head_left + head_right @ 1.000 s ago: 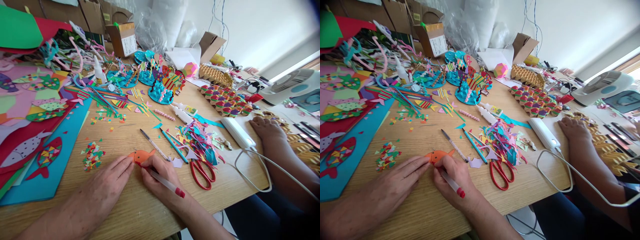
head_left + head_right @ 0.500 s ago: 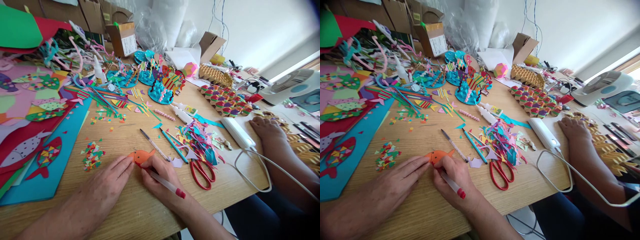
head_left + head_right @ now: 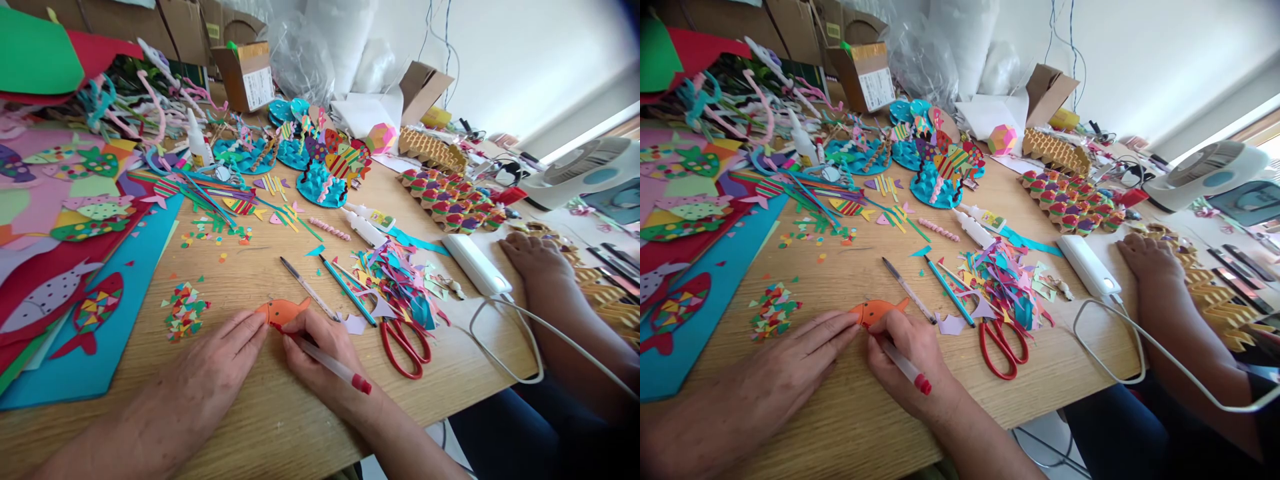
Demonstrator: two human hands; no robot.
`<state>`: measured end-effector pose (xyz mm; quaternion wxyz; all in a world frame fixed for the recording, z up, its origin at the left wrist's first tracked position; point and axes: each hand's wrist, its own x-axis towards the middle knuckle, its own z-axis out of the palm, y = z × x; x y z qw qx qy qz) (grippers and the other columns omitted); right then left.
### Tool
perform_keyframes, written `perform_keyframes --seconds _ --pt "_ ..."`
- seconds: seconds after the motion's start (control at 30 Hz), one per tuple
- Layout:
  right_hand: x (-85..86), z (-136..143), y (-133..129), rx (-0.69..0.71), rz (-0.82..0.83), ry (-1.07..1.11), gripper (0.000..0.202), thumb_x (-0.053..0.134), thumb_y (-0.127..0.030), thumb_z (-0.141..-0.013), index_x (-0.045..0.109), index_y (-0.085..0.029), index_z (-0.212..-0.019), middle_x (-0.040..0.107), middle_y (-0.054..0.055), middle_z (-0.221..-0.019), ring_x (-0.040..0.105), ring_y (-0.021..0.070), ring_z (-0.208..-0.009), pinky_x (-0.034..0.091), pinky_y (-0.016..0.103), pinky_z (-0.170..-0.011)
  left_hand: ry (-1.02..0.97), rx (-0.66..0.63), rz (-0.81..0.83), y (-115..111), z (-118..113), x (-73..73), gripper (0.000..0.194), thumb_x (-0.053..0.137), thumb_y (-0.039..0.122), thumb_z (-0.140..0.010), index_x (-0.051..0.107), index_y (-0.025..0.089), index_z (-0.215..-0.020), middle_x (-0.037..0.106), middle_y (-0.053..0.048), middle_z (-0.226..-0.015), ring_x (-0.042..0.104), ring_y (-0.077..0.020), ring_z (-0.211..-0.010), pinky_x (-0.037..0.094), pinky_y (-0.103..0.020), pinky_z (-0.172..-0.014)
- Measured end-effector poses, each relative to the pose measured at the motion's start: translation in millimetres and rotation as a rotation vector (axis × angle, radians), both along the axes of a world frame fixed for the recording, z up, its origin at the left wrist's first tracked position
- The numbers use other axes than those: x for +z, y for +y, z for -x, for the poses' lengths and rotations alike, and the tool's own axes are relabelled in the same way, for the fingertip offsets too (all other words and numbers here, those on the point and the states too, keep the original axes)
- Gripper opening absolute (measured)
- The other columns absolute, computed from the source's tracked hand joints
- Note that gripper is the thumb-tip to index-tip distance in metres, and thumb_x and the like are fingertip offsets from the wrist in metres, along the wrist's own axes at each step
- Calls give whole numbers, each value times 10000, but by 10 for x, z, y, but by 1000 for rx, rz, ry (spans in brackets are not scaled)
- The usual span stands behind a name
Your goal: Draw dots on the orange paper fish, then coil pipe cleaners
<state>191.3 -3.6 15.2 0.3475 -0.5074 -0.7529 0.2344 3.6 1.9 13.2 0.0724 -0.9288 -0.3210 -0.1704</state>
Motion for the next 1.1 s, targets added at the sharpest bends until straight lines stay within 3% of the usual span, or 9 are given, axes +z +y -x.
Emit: perform_keyframes --seconds 0.2,0.6,1.1 --pt "2 0 2 17 19 -1 88 492 -109 -730 511 -195 -726 553 -46 -575 463 71 -447 343 173 -450 -8 -5 46 -9 27 -43 505 273 1 -718 500 118 -1154 635 -111 -1137 592 -206 -1047 534 -295 -823" --pt "15 0 4 0 11 14 95 518 -86 -709 517 -179 -729 547 -47 -582 477 63 -467 344 159 -463 16 -39 -20 9 -12 33 457 260 -37 -714 573 54 -1034 666 -148 -1054 634 -227 -960 554 -302 -772" --pt "33 2 6 22 42 -9 85 490 -114 -731 510 -196 -728 558 -42 -586 472 75 -459 355 176 -457 9 -10 100 -14 35 -19 509 273 -2 -716 519 126 -1144 627 -107 -1160 578 -210 -1075 527 -302 -846"
